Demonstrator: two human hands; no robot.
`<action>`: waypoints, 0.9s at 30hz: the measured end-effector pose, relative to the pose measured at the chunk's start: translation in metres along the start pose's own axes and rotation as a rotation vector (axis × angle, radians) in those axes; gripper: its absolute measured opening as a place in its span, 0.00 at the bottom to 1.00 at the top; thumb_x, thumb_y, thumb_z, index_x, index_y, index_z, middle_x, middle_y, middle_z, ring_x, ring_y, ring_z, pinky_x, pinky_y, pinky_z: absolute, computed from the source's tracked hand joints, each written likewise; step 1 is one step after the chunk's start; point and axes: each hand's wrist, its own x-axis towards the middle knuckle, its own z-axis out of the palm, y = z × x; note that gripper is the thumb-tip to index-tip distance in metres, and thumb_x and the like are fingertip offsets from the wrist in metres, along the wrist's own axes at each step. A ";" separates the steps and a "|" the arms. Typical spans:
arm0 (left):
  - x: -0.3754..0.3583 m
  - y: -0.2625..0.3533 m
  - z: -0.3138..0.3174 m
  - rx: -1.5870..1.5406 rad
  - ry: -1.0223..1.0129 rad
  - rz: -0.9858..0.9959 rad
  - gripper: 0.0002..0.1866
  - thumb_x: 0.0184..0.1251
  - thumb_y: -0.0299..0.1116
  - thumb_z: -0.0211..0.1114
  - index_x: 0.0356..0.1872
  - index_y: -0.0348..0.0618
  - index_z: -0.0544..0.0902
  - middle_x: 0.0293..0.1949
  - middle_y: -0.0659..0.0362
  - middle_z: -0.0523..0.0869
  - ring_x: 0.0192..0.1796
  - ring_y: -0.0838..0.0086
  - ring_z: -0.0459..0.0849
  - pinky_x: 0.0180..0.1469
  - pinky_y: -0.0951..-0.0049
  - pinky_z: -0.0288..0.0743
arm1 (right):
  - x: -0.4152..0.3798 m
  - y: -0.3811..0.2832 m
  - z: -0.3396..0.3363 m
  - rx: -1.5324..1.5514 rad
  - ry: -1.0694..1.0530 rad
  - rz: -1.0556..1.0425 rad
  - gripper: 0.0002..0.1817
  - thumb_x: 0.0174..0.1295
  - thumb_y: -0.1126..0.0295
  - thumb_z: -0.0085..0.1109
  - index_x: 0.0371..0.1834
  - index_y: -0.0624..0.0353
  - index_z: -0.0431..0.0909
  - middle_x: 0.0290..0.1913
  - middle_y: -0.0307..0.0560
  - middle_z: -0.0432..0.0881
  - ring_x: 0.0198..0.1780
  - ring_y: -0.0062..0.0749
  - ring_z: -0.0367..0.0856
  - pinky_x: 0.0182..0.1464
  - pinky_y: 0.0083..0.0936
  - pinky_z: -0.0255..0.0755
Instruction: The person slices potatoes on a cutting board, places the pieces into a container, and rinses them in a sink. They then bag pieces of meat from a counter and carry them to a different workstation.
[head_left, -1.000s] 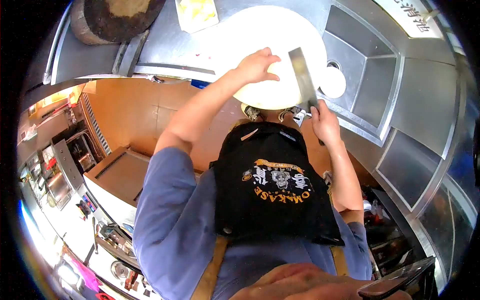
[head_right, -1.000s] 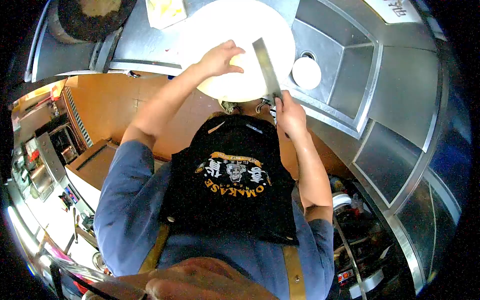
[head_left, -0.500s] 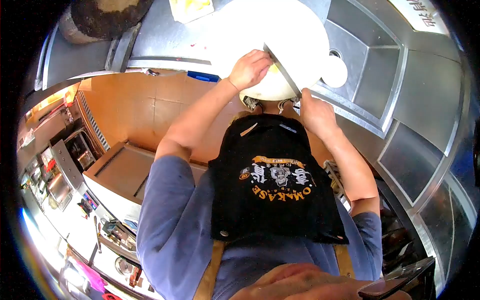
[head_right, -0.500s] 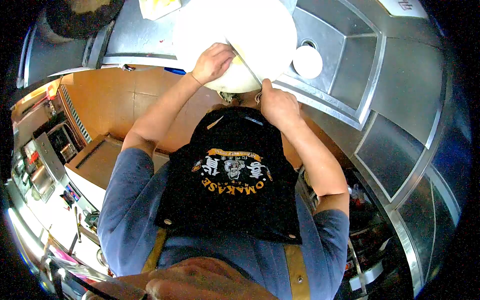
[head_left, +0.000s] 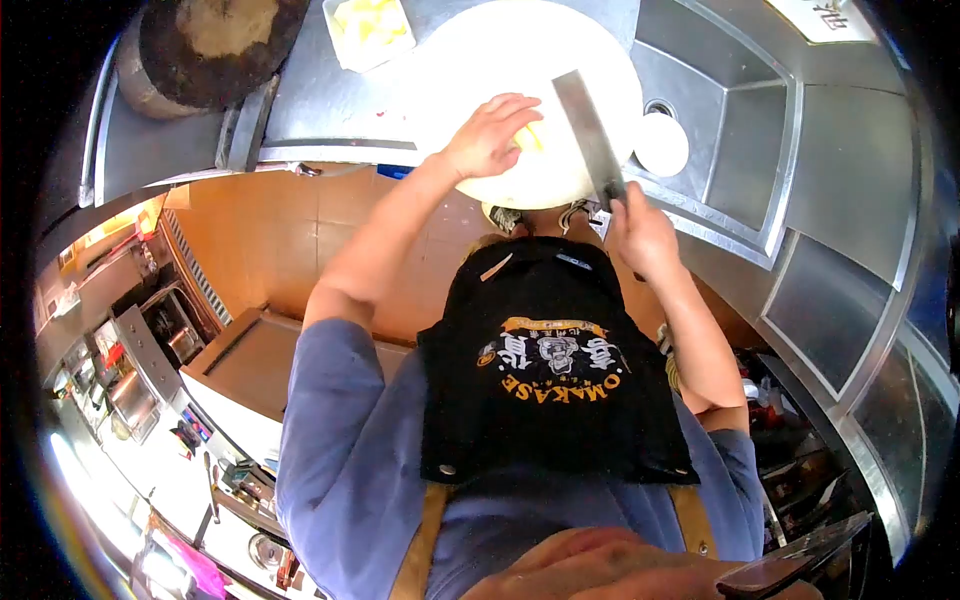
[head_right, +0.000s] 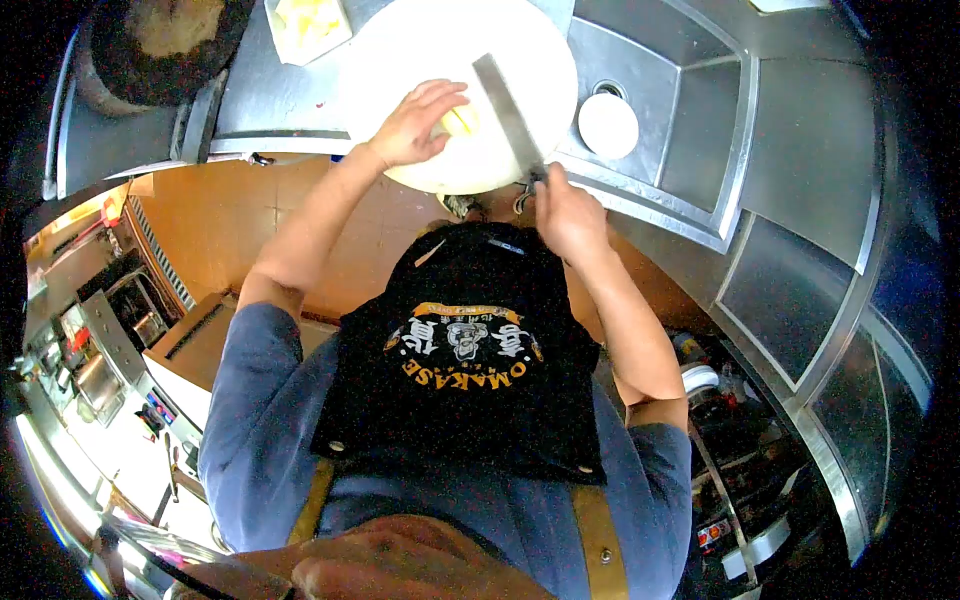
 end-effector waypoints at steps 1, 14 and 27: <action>0.003 -0.010 0.001 -0.029 -0.123 0.038 0.27 0.52 0.29 0.68 0.57 0.43 0.75 0.56 0.56 0.78 0.61 0.57 0.72 0.66 0.62 0.64 | 0.000 0.014 0.007 0.105 0.024 0.021 0.14 0.69 0.63 0.48 0.48 0.63 0.67 0.28 0.68 0.80 0.35 0.65 0.79 0.38 0.53 0.71; -0.020 0.021 0.026 -0.091 0.146 -0.112 0.16 0.52 0.30 0.71 0.41 0.38 0.80 0.43 0.51 0.81 0.48 0.55 0.78 0.52 0.61 0.74 | -0.009 -0.005 0.016 -0.143 0.080 -0.187 0.11 0.66 0.65 0.50 0.46 0.59 0.67 0.22 0.61 0.80 0.28 0.60 0.81 0.33 0.53 0.73; -0.016 0.017 0.035 -0.072 0.172 -0.073 0.10 0.51 0.26 0.67 0.36 0.41 0.79 0.43 0.52 0.80 0.47 0.57 0.78 0.50 0.64 0.74 | 0.016 0.007 0.018 -0.095 -0.131 -0.099 0.14 0.67 0.64 0.50 0.49 0.61 0.67 0.29 0.66 0.81 0.35 0.63 0.81 0.38 0.53 0.72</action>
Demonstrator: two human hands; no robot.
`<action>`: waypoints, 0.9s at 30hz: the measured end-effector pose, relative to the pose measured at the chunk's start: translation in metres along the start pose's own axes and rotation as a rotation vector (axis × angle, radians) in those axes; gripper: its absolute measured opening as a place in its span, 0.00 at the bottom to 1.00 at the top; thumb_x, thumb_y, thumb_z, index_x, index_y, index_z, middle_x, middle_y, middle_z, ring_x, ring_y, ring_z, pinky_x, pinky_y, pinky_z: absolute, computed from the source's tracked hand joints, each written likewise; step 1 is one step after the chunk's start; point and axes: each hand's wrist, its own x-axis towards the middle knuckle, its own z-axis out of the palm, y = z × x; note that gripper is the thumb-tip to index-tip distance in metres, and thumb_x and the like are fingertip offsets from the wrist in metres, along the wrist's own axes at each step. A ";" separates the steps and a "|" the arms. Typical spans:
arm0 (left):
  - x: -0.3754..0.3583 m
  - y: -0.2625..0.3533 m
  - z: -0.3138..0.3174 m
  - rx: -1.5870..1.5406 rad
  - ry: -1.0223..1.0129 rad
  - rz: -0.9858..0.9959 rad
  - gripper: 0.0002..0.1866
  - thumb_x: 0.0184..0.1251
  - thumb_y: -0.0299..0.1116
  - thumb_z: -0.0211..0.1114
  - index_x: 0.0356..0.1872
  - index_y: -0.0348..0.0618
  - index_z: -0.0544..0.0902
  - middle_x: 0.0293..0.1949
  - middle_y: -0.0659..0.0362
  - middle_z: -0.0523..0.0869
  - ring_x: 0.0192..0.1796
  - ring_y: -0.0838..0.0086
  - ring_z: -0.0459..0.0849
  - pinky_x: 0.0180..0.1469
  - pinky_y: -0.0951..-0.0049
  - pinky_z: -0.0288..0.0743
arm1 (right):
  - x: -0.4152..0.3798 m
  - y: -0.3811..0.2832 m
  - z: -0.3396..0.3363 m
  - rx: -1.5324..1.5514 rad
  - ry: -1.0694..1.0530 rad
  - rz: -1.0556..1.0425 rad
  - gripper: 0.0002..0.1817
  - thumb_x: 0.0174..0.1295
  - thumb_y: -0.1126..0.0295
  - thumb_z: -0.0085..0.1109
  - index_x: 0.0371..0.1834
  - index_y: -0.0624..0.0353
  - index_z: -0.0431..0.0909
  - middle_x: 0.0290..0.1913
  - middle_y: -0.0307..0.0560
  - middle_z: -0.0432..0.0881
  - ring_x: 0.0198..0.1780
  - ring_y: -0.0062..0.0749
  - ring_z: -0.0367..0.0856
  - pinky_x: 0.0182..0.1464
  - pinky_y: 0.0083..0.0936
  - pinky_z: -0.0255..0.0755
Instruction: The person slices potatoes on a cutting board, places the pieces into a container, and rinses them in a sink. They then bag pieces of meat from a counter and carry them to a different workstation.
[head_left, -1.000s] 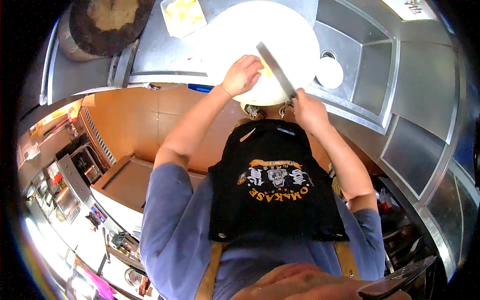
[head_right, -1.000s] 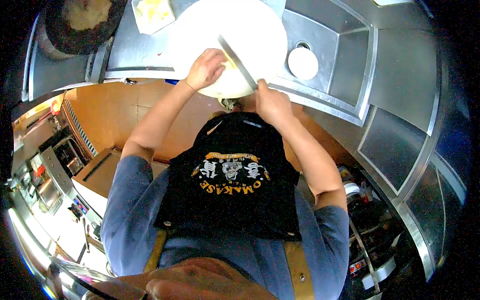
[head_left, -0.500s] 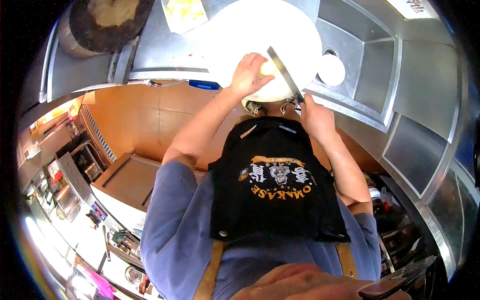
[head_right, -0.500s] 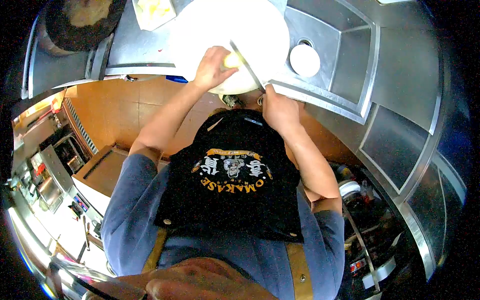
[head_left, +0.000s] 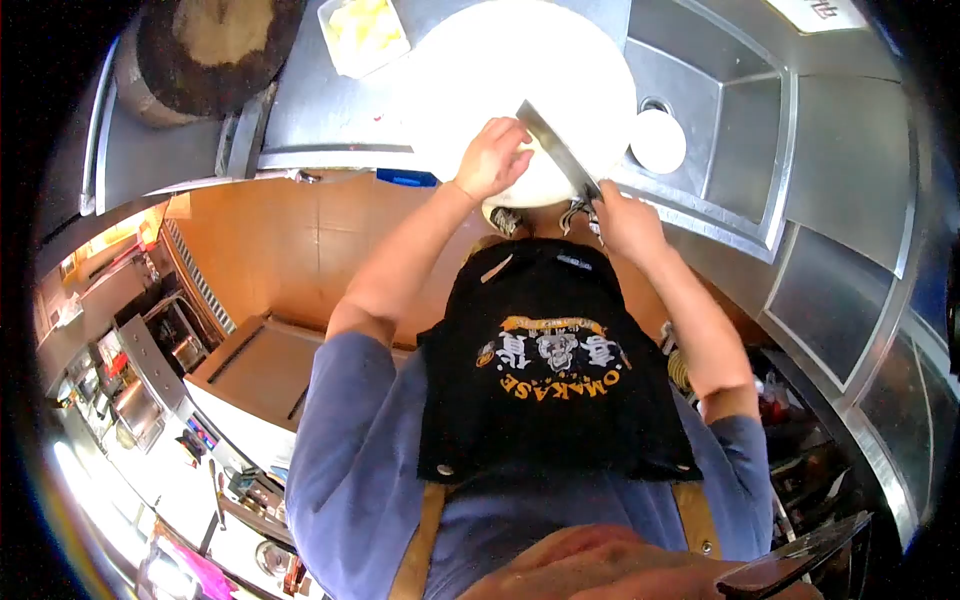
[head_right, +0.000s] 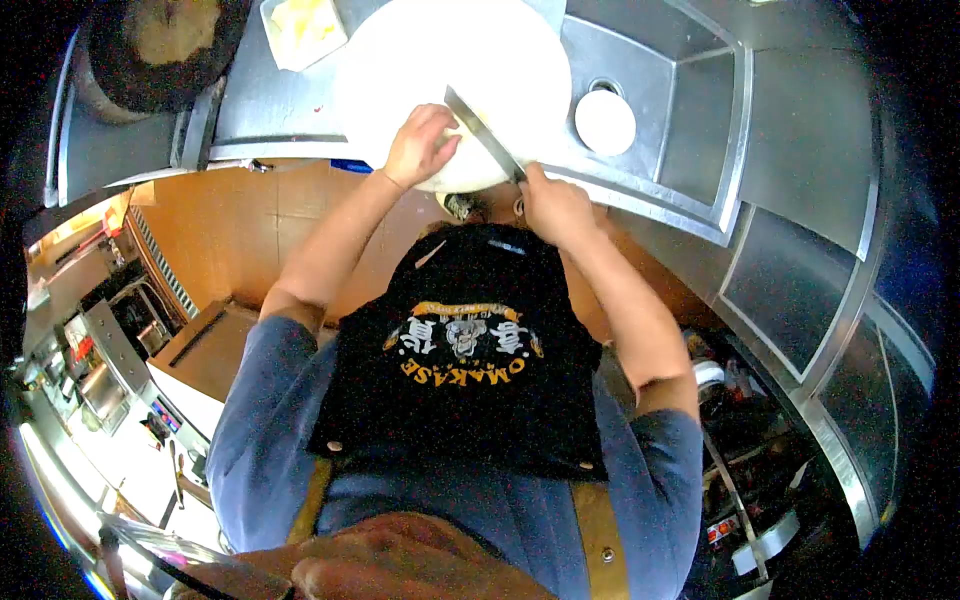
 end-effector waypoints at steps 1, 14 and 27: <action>0.000 0.002 0.000 -0.018 0.028 -0.064 0.13 0.51 0.27 0.68 0.39 0.40 0.79 0.44 0.51 0.80 0.49 0.55 0.77 0.51 0.63 0.74 | -0.010 0.005 0.001 0.057 0.042 0.005 0.15 0.67 0.63 0.51 0.50 0.61 0.67 0.30 0.67 0.81 0.34 0.64 0.80 0.38 0.53 0.72; 0.023 0.031 0.042 0.006 0.277 -0.335 0.20 0.63 0.28 0.63 0.54 0.32 0.74 0.54 0.39 0.75 0.59 0.46 0.73 0.62 0.55 0.68 | 0.023 0.024 0.072 1.086 -0.293 0.161 0.10 0.73 0.67 0.45 0.48 0.63 0.69 0.18 0.41 0.72 0.16 0.27 0.71 0.22 0.26 0.68; 0.109 -0.123 -0.107 0.210 0.862 -0.499 0.10 0.68 0.32 0.58 0.44 0.39 0.83 0.42 0.48 0.85 0.44 0.58 0.84 0.48 0.64 0.76 | 0.069 -0.004 -0.044 1.176 -0.237 -0.005 0.12 0.71 0.68 0.46 0.50 0.64 0.70 0.20 0.42 0.73 0.17 0.25 0.70 0.23 0.25 0.68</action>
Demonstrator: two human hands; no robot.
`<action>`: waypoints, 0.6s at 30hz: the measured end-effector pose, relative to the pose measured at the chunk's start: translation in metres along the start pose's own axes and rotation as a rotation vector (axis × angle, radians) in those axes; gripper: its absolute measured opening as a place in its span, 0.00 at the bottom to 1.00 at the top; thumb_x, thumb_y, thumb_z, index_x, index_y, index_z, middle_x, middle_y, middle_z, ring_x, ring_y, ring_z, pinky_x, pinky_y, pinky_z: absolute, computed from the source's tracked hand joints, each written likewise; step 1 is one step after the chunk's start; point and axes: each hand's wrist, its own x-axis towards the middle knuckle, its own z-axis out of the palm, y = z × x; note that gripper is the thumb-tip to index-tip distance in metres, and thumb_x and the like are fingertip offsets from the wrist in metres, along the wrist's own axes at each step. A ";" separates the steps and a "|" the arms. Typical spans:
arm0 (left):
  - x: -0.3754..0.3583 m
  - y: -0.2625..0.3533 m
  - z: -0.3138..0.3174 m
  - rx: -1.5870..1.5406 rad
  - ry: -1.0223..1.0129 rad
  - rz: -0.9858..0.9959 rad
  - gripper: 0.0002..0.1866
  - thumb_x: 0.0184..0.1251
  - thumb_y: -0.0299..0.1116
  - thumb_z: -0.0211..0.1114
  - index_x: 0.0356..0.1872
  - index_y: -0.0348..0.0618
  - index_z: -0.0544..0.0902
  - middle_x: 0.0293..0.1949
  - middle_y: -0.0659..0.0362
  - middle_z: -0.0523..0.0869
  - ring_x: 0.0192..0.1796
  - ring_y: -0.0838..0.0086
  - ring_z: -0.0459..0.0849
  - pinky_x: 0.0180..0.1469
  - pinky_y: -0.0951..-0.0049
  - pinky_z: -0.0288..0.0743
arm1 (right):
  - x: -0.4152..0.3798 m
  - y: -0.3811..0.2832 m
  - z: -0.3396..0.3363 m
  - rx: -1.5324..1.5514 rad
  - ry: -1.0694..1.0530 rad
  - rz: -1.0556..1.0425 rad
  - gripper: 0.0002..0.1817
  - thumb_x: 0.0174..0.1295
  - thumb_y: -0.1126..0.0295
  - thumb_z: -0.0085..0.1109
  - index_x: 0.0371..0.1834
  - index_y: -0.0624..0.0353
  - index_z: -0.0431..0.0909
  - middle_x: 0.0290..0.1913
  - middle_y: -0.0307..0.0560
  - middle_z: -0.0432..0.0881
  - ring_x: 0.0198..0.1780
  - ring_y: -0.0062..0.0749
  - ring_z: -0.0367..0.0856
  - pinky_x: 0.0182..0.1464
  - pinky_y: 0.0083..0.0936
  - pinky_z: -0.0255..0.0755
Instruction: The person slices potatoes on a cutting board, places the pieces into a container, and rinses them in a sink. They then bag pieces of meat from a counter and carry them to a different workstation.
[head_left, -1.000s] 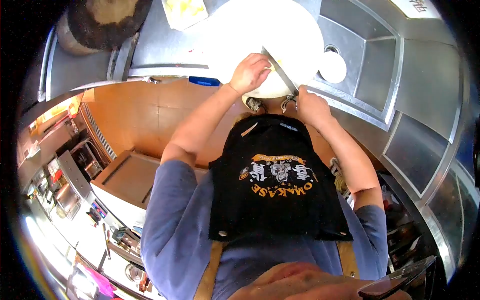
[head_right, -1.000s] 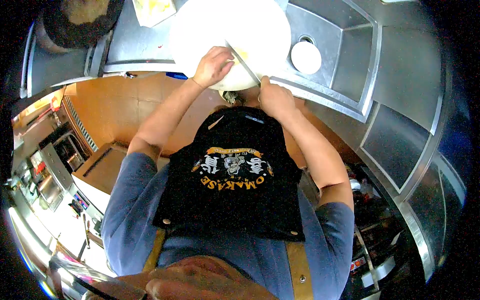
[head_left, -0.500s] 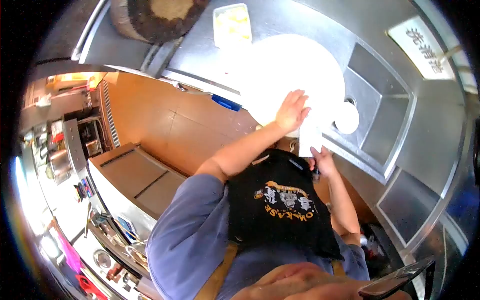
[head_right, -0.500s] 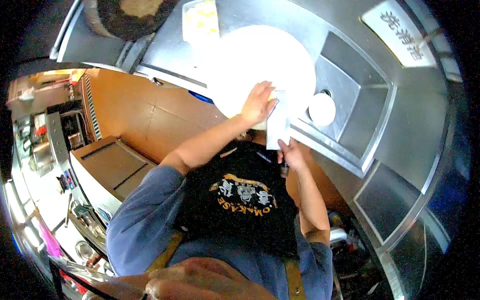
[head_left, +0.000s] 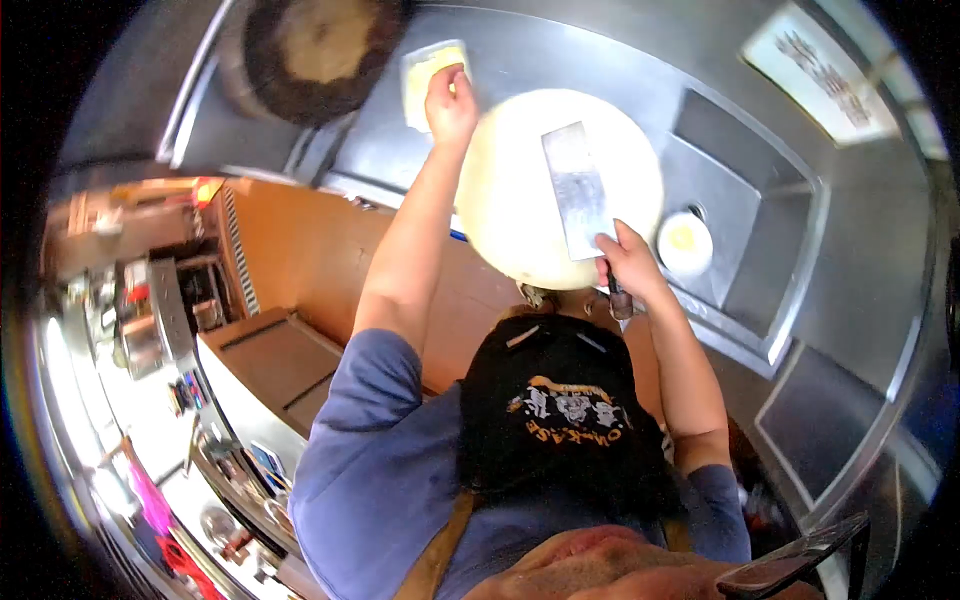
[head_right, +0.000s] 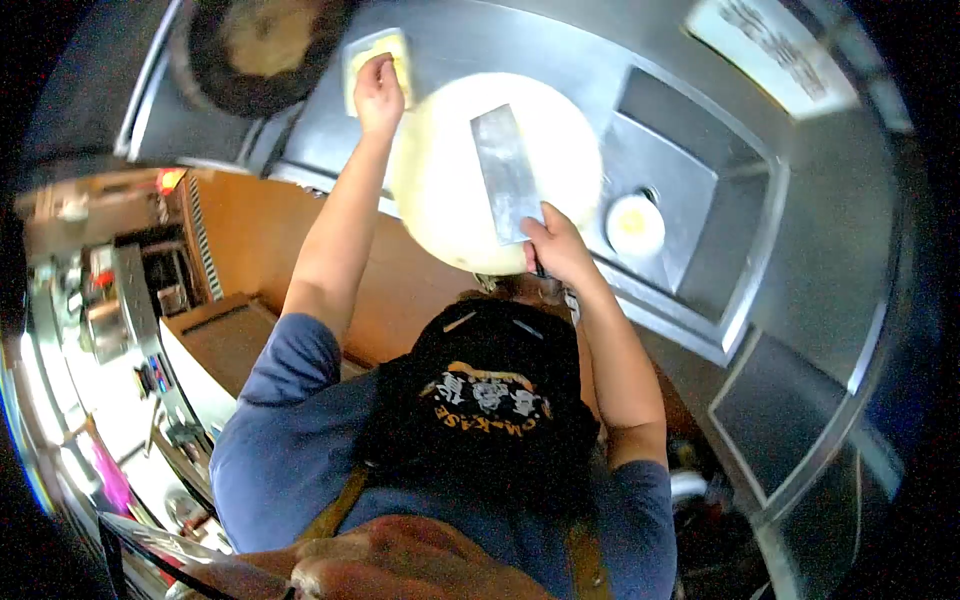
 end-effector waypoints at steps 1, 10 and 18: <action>-0.018 0.016 0.018 -0.173 -0.116 -0.098 0.09 0.68 0.29 0.58 0.43 0.40 0.83 0.40 0.50 0.85 0.41 0.62 0.84 0.45 0.68 0.77 | -0.013 0.014 -0.022 0.020 0.067 -0.016 0.12 0.71 0.68 0.46 0.51 0.64 0.70 0.20 0.42 0.73 0.18 0.25 0.70 0.23 0.25 0.68; -0.291 0.195 0.238 -0.022 -1.324 0.172 0.18 0.61 0.36 0.64 0.52 0.46 0.81 0.49 0.51 0.83 0.52 0.60 0.81 0.55 0.65 0.75 | -0.176 0.121 -0.217 0.214 0.815 0.070 0.06 0.70 0.71 0.47 0.45 0.62 0.70 0.19 0.39 0.70 0.17 0.24 0.69 0.21 0.23 0.66; -0.471 0.090 0.335 0.408 -1.421 0.370 0.32 0.55 0.36 0.66 0.65 0.53 0.69 0.58 0.44 0.72 0.55 0.43 0.75 0.59 0.47 0.70 | -0.217 0.189 -0.239 0.326 0.871 0.161 0.08 0.71 0.72 0.47 0.49 0.63 0.69 0.19 0.39 0.70 0.17 0.22 0.70 0.20 0.21 0.69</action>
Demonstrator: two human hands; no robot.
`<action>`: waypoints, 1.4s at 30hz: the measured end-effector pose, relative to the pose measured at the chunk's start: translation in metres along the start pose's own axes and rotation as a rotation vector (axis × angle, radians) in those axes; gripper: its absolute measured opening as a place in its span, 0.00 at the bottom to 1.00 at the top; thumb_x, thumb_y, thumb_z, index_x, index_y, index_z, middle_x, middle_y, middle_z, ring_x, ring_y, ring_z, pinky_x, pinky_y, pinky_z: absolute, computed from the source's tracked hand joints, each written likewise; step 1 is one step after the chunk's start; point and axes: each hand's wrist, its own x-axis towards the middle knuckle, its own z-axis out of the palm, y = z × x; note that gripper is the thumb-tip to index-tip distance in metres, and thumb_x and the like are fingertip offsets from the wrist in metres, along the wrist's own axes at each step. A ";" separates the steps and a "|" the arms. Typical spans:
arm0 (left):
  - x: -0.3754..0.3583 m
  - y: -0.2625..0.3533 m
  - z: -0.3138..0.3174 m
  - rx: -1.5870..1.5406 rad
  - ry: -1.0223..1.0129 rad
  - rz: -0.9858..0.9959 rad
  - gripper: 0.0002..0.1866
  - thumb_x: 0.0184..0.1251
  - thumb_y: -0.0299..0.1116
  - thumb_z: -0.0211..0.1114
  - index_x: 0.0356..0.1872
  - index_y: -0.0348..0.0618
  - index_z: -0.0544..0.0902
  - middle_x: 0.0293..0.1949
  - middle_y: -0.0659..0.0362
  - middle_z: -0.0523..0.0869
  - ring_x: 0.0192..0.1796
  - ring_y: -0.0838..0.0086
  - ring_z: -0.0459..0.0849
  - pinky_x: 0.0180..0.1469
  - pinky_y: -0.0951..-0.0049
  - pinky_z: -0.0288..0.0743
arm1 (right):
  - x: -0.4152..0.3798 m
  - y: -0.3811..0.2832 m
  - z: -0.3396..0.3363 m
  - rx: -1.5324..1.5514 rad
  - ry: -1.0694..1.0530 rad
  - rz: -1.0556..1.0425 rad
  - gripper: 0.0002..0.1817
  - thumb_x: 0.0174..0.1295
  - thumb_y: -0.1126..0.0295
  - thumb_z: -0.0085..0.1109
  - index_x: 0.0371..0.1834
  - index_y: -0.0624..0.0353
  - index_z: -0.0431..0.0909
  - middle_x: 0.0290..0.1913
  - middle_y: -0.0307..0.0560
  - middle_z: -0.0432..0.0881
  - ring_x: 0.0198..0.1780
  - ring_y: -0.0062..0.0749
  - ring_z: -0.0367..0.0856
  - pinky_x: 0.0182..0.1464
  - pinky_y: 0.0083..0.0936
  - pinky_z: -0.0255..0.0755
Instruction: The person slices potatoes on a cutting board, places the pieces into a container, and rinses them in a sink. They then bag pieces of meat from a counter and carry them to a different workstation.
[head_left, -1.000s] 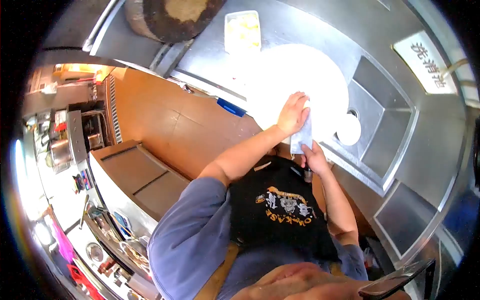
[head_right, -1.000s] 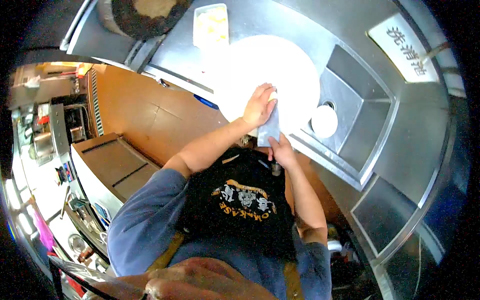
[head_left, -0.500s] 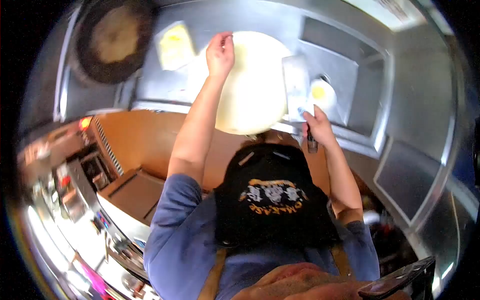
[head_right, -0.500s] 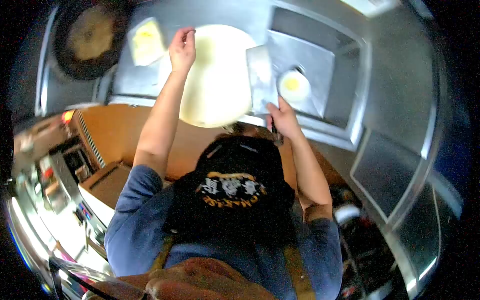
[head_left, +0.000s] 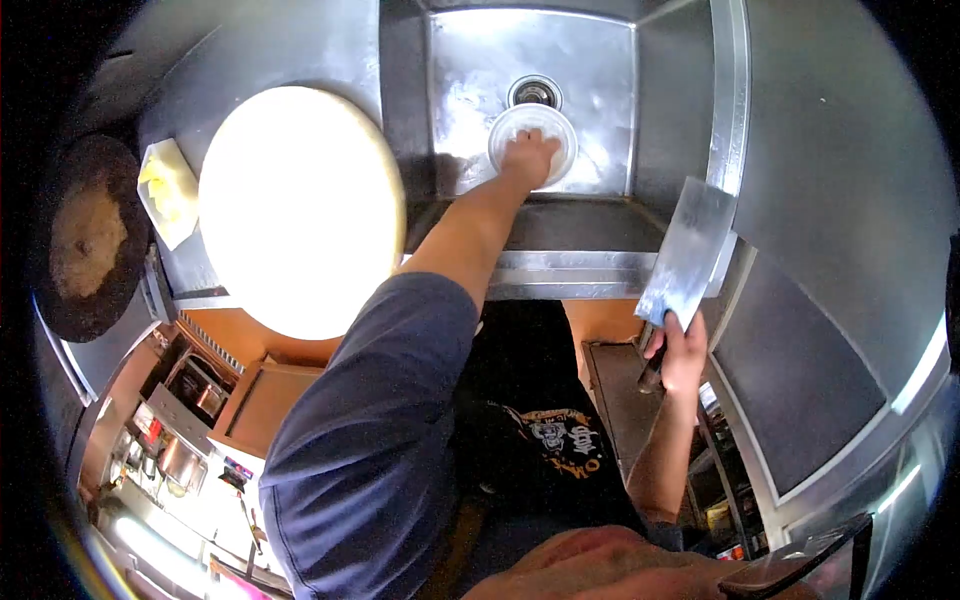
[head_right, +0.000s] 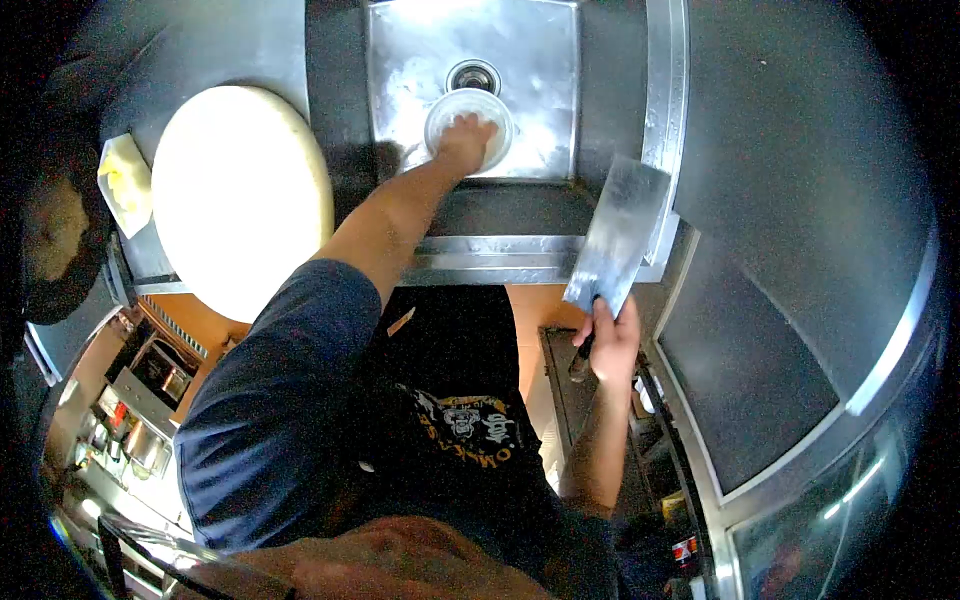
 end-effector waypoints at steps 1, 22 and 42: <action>-0.002 0.007 -0.004 -0.065 -0.105 0.032 0.32 0.54 0.37 0.67 0.64 0.53 0.70 0.56 0.45 0.73 0.55 0.45 0.75 0.58 0.45 0.70 | 0.007 0.008 -0.003 0.004 -0.008 0.012 0.08 0.71 0.72 0.47 0.49 0.63 0.69 0.19 0.39 0.70 0.17 0.22 0.70 0.20 0.21 0.69; -0.207 -0.096 -0.346 -1.234 0.228 -0.052 0.25 0.64 0.36 0.68 0.60 0.43 0.72 0.55 0.53 0.80 0.57 0.61 0.80 0.60 0.65 0.74 | -0.010 -0.067 0.167 -0.323 -0.462 -0.315 0.09 0.71 0.70 0.46 0.47 0.64 0.69 0.21 0.41 0.73 0.19 0.25 0.72 0.24 0.27 0.68; -0.346 -0.185 -0.271 -0.278 0.895 0.268 0.17 0.50 0.27 0.70 0.44 0.44 0.79 0.46 0.55 0.78 0.48 0.59 0.78 0.53 0.62 0.72 | -0.128 -0.109 0.318 -1.336 -0.443 -1.008 0.08 0.66 0.66 0.48 0.43 0.58 0.67 0.24 0.59 0.80 0.29 0.59 0.81 0.33 0.54 0.71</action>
